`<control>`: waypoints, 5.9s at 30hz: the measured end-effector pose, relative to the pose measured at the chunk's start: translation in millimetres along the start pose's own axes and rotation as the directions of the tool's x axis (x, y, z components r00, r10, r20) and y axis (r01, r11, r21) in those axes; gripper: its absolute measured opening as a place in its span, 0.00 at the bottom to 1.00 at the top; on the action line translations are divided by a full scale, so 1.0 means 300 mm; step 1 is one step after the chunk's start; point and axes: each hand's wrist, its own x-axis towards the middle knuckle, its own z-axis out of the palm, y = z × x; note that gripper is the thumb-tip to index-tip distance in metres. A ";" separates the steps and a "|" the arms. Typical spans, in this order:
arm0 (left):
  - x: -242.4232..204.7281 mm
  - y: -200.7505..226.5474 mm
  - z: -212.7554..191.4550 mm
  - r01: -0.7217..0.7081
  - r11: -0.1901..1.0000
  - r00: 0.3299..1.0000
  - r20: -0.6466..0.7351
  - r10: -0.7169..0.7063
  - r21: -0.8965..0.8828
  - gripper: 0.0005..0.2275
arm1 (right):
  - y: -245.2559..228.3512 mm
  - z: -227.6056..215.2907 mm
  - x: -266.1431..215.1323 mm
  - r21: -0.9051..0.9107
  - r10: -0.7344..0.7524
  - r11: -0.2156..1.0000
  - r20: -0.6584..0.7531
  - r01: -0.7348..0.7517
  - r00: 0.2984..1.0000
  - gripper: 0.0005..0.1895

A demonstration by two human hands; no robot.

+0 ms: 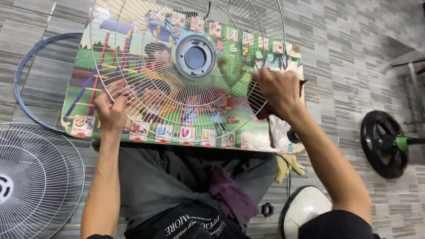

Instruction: Cleaning a fan guard using a brush and a cloth

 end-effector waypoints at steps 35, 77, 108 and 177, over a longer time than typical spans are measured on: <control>-0.013 -0.042 0.001 0.047 0.999 0.999 -0.014 -0.047 0.024 0.17 | -0.368 0.071 0.051 0.300 0.445 0.791 0.316 -0.533 0.838 0.26; -0.009 0.075 0.041 0.071 0.989 0.993 -0.102 -0.058 0.128 0.12 | -0.474 0.026 0.252 0.440 0.335 0.812 0.184 -0.382 0.924 0.23; -0.011 0.009 0.003 0.025 0.999 1.000 -0.019 -0.024 0.039 0.11 | -0.544 0.105 -0.124 0.316 0.358 0.850 0.244 -0.422 0.902 0.20; -0.008 -0.075 -0.009 -0.081 0.996 0.997 0.002 0.081 -0.026 0.21 | -0.185 -0.012 -0.181 -0.194 0.078 0.979 0.089 -0.060 0.993 0.14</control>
